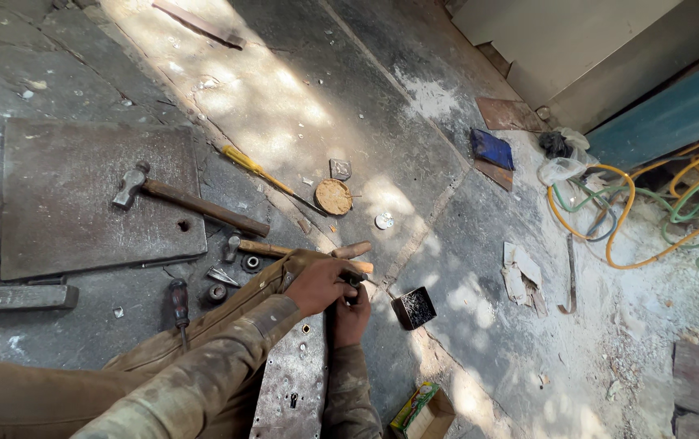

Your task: The person sits on the floor and assembles a metal plate by inserting and tightening screws and bolts using a screwdriver and hammer. They handle small metal parts and tools, occasionally adjusting the plate and components.

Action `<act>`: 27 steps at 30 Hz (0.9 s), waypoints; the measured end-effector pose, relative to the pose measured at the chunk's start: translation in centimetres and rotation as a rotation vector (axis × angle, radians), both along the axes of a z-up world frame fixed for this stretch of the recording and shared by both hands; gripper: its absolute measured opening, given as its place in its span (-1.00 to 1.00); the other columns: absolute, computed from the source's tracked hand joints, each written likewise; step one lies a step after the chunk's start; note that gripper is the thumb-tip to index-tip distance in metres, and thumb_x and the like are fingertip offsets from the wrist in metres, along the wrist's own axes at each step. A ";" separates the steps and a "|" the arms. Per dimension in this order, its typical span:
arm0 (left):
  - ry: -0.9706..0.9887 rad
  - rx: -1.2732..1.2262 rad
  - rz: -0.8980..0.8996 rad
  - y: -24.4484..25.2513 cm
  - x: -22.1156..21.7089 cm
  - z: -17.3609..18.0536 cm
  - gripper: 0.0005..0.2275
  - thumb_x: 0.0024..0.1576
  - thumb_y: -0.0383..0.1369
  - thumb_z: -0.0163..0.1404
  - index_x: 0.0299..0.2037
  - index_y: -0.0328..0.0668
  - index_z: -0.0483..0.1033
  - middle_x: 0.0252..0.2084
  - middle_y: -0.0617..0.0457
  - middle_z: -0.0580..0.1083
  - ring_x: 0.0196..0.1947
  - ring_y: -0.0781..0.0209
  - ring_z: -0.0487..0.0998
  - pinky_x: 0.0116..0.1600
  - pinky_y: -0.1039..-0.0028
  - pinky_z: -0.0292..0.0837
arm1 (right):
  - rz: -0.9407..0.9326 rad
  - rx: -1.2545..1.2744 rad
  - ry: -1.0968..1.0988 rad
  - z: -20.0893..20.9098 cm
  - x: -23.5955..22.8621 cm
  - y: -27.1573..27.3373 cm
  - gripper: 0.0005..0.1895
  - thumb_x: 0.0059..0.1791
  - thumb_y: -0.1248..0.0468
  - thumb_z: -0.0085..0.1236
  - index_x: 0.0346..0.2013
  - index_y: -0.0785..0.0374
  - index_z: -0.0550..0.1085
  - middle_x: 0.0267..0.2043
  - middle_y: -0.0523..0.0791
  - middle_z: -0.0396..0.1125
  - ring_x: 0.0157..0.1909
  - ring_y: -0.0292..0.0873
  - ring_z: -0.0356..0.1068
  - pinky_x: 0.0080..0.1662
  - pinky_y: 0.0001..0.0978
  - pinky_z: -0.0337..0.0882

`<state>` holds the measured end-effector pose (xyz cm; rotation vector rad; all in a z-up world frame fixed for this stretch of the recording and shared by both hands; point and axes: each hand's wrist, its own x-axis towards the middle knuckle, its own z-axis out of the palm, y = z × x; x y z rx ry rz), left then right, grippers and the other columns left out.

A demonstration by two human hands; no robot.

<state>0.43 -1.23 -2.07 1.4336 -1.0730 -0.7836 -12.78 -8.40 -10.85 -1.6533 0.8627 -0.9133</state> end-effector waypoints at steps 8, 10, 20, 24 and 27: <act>-0.189 -0.041 0.090 0.5 0.0 3.1 -0.24 -0.20 -0.35 0.34 0.26 -0.29 0.27 0.02 -0.20 0.42 0.04 -0.20 0.44 0.07 0.19 0.34 | 0.051 0.113 -0.262 0.5 -0.1 0.3 -0.83 0.12 0.45 0.10 -0.03 0.52 0.44 -0.07 -0.02 0.46 -0.08 -0.26 0.43 -0.06 -0.41 0.47; -0.255 -0.030 -0.082 0.1 0.3 1.2 -0.59 0.10 -0.31 0.19 0.12 -0.27 0.43 0.03 -0.17 0.49 0.10 -0.15 0.50 0.17 0.21 0.38 | -0.003 0.025 -0.139 0.1 -0.4 0.2 -0.73 0.05 0.45 0.12 0.05 0.47 0.46 -0.09 -0.05 0.47 -0.10 -0.29 0.43 -0.09 -0.44 0.46; -0.239 0.182 0.068 -0.8 0.2 1.5 -0.63 0.01 -0.26 0.21 -0.05 -0.31 0.46 -0.08 -0.11 0.50 0.00 -0.07 0.53 0.11 0.23 0.43 | 0.028 -0.135 -0.010 0.5 0.2 0.0 -0.82 -0.09 0.53 0.18 -0.20 0.42 0.52 -0.15 -0.08 0.48 -0.10 -0.29 0.43 -0.06 -0.44 0.45; -0.158 0.079 0.044 -0.1 0.0 2.0 -0.38 -0.09 -0.29 0.20 0.23 -0.18 0.33 -0.13 -0.09 0.46 -0.05 -0.10 0.49 0.09 0.22 0.42 | -0.023 -0.025 0.042 -0.3 -0.4 -0.1 -0.87 -0.04 0.47 0.11 -0.22 0.42 0.54 -0.24 -0.08 0.51 -0.20 -0.27 0.45 -0.14 -0.39 0.48; -0.219 0.002 -0.052 -0.2 0.3 0.6 -0.55 0.01 -0.28 0.26 0.04 -0.30 0.42 -0.02 -0.13 0.44 0.05 -0.12 0.46 0.14 0.19 0.39 | 0.013 -0.168 0.030 -0.8 -1.1 -0.6 -0.84 -0.02 0.42 0.13 -0.17 0.43 0.53 -0.20 -0.07 0.51 -0.16 -0.26 0.46 -0.09 -0.38 0.48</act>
